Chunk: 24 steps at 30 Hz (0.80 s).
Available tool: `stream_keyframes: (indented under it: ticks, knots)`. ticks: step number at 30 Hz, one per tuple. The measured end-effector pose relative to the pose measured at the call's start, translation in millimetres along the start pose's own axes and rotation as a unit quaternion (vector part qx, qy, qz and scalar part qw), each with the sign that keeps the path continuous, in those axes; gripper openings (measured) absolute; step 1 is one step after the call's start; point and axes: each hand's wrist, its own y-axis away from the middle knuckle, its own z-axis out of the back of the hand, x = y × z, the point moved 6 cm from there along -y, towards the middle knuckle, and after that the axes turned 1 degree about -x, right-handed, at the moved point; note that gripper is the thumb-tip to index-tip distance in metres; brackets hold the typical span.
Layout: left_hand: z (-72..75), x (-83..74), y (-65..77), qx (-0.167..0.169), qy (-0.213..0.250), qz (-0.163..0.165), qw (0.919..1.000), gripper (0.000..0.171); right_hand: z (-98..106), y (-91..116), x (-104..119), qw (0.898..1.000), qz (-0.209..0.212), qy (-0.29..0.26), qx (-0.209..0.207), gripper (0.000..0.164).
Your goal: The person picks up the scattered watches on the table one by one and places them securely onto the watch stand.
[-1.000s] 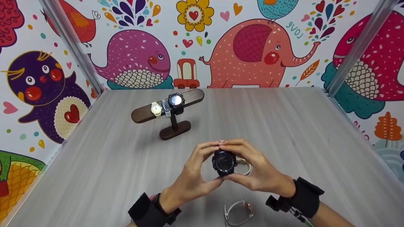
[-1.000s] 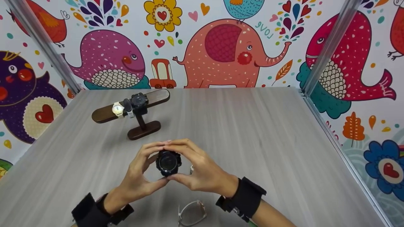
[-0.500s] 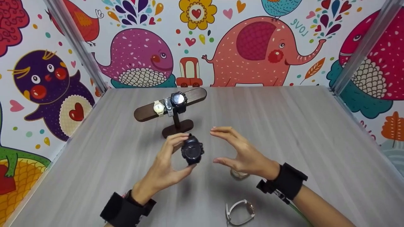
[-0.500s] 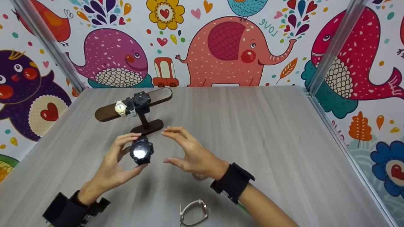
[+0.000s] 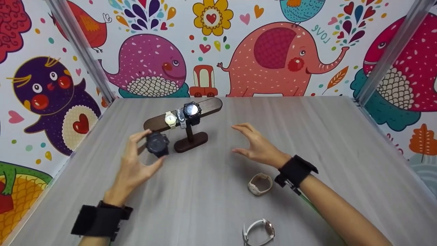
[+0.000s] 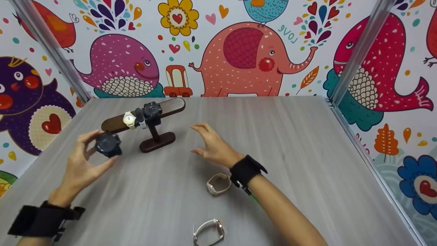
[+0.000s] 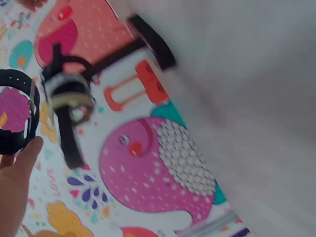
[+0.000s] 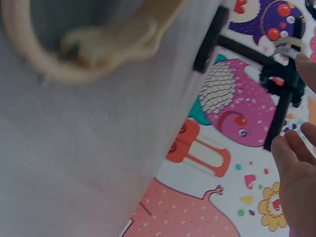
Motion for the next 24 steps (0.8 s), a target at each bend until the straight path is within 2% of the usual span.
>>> stream_keyframes:
  ticks: [5,9,13,17,21,24]
  knots:
    - [21.3,25.5,-6.5,-0.040,-0.035,0.026,0.9982,0.077,2.8,-27.7,-18.0,0.999,-0.025,0.031,0.002,0.075]
    - [31.7,40.4,-7.3,-0.047,-0.045,0.055,0.9964,0.074,4.4,-51.8,-21.9,0.997,-0.041,0.056,0.024,0.076]
    - [36.5,53.4,-10.5,-0.027,-0.051,0.102,0.9931,0.073,5.4,-73.2,-22.2,0.994,-0.064,0.078,0.051,0.078]
    - [33.9,61.1,-17.1,0.003,-0.037,0.144,0.9889,0.074,7.3,-92.6,-19.9,0.990,-0.075,0.096,0.072,0.078]
    - [24.6,62.3,-25.3,0.030,-0.015,0.151,0.9879,0.073,10.6,-109.4,-17.1,0.988,-0.085,0.103,0.075,0.075]
    - [18.4,63.4,-30.0,0.038,-0.007,0.151,0.9878,0.073,10.1,-119.8,-14.0,0.988,-0.091,0.100,0.071,0.073]
